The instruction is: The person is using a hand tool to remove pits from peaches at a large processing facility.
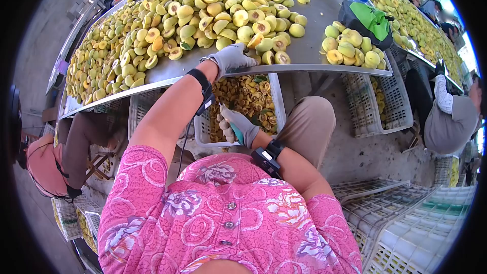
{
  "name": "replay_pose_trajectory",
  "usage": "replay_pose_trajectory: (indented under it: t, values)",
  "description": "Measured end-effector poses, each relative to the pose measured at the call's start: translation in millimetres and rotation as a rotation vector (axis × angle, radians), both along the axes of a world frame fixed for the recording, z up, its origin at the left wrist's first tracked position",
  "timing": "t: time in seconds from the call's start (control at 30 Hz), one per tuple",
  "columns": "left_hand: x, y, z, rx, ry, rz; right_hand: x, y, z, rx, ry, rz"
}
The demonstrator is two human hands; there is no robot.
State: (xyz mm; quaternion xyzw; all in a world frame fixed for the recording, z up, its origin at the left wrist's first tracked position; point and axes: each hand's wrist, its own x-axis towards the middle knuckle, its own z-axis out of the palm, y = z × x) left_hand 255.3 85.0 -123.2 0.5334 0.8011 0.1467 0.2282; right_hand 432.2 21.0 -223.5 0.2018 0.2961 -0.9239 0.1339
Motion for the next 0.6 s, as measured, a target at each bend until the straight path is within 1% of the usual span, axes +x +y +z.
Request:
replay_pose_trajectory:
  t: [0.03,0.1,0.2,0.3,0.33,0.37,0.4,0.43,0.47,0.5,0.53,0.57,0.6]
  values:
    - [-1.5,3.9,2.1,-0.039,0.025,-0.022,-0.4,0.4,2.0,-0.005,0.002,-0.003]
    - [-2.8,7.8,2.1,-0.085,-0.007,-0.024,-2.5,-0.4,5.0,0.012,-0.016,-0.006]
    - [-3.3,13.0,-2.8,-0.146,-0.012,0.029,-8.2,-3.8,5.7,0.003,-0.05,0.02]
    - [-9.9,11.2,-16.3,-0.094,-0.018,0.024,-6.3,-6.2,5.2,0.054,-0.003,0.009]
    - [-12.6,7.4,-22.4,-0.037,0.013,0.079,-4.3,-5.9,8.7,0.052,0.002,0.004]
    - [-19.1,2.5,-26.1,-0.038,0.02,0.075,-1.0,-4.7,12.8,0.14,0.017,-0.029]
    - [-21.0,-8.3,-24.4,0.069,-0.081,0.176,2.1,-4.0,15.7,0.228,0.032,-0.059]
    - [-22.3,-17.1,-21.9,0.179,-0.18,0.279,4.1,-3.3,16.1,0.227,0.04,-0.056]
    - [-23.8,-23.7,-18.7,0.254,-0.276,0.328,6.1,-2.7,16.3,0.293,0.056,-0.121]
    - [-22.0,-33.3,-16.3,0.258,-0.267,0.34,6.9,-2.7,16.9,0.358,0.073,-0.182]
    - [-17.6,-44.5,-15.4,0.485,-0.687,0.398,7.8,-2.0,27.7,0.434,0.056,-0.19]
    - [-14.7,-57.0,-13.8,0.719,-1.107,0.44,4.4,-1.9,28.3,0.436,0.067,-0.172]
    - [-15.2,-70.0,-12.8,0.8,-1.198,0.428,0.6,-3.6,32.9,0.531,0.102,-0.235]
